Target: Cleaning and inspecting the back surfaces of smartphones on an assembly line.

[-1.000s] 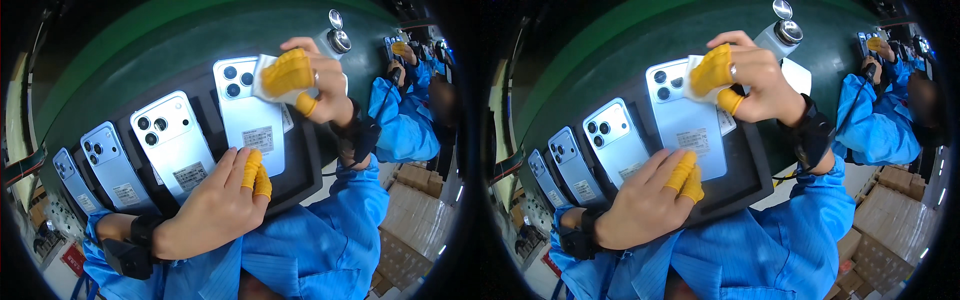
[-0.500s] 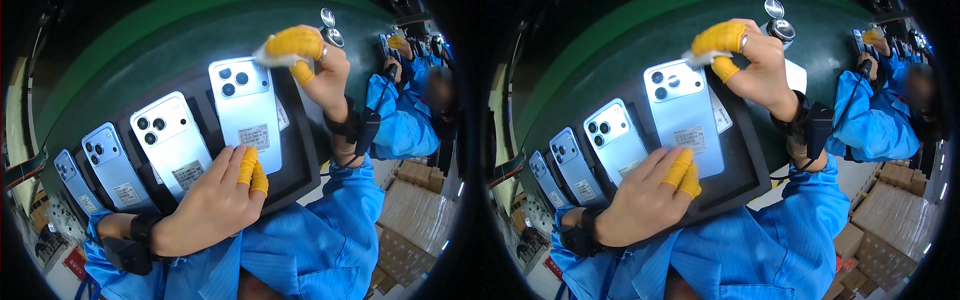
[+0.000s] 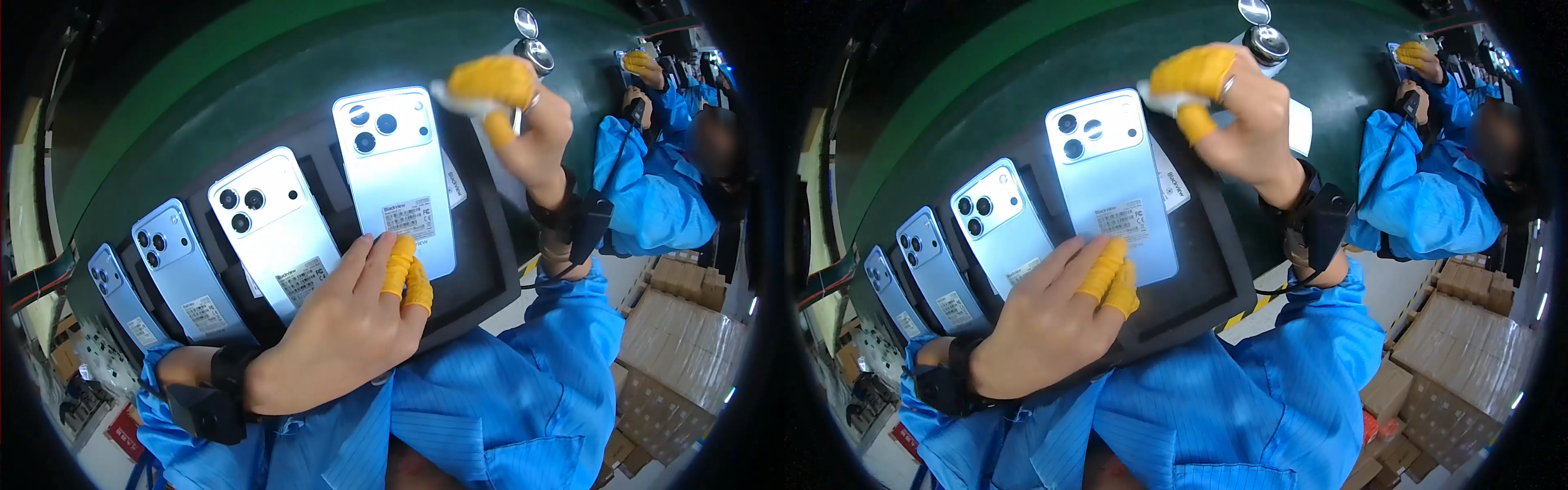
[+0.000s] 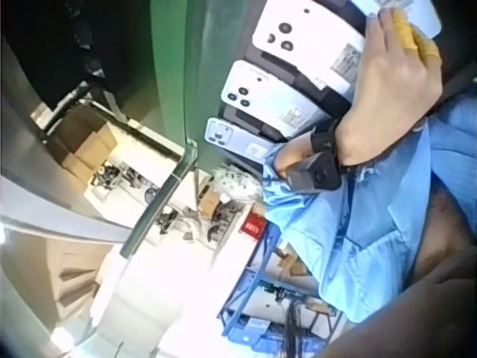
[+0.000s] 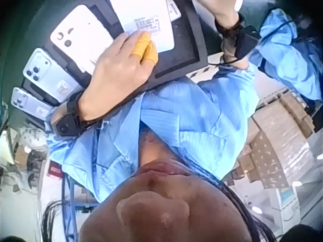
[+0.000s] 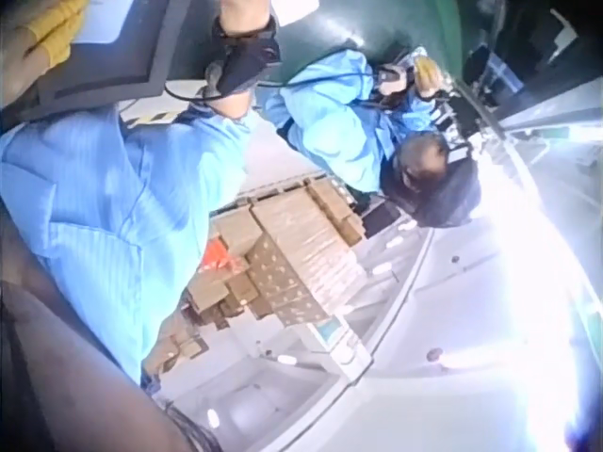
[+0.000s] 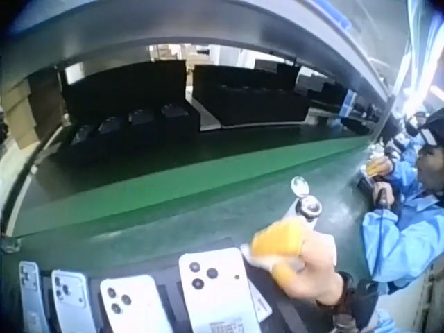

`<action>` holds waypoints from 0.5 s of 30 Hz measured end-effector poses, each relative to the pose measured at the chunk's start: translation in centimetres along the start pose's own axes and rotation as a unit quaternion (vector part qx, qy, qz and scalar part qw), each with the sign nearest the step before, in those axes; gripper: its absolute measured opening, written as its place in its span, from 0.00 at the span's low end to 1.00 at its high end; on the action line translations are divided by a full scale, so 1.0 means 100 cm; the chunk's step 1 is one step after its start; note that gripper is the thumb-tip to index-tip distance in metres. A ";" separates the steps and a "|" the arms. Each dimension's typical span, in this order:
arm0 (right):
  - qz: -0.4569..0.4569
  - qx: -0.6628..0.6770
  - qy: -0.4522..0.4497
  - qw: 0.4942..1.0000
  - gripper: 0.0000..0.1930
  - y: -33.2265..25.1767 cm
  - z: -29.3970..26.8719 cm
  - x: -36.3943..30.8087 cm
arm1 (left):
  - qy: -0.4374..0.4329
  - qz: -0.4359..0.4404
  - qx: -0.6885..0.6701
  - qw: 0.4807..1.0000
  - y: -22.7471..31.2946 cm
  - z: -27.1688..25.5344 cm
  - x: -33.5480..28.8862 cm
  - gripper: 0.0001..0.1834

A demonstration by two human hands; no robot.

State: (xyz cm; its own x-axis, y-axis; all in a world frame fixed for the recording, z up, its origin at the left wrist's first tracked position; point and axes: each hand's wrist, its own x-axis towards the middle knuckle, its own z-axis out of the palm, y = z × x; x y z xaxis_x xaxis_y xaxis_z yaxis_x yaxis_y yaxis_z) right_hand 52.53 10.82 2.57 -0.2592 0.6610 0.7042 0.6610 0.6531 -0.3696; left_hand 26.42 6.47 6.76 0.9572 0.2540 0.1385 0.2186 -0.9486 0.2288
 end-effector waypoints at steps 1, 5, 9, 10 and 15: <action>0.030 -0.028 0.042 0.998 0.07 -0.001 0.002 0.002 | 0.002 0.002 0.004 1.000 0.000 0.000 0.000 0.10; -0.014 -0.057 -0.079 0.995 0.09 -0.012 0.015 -0.001 | -0.013 0.002 -0.004 1.000 -0.002 -0.002 0.001 0.11; -0.060 0.048 -0.120 0.990 0.07 -0.029 0.007 -0.011 | -0.019 -0.001 -0.004 1.000 0.000 -0.003 0.001 0.11; -0.055 0.053 -0.125 0.989 0.07 -0.033 0.009 -0.016 | -0.021 -0.001 -0.006 1.000 -0.001 -0.003 0.002 0.11; -0.059 0.098 -0.189 0.975 0.04 -0.034 0.017 -0.002 | -0.027 -0.004 0.009 1.000 0.000 -0.002 0.002 0.12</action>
State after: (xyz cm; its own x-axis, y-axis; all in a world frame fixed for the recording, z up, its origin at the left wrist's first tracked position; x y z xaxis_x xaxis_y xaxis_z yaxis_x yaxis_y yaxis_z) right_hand 49.12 9.09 2.60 -0.5913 0.6417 0.4884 0.4725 0.7665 -0.4349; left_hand 26.62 6.57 6.96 0.9644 0.2510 0.0837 0.2289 -0.9501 0.2121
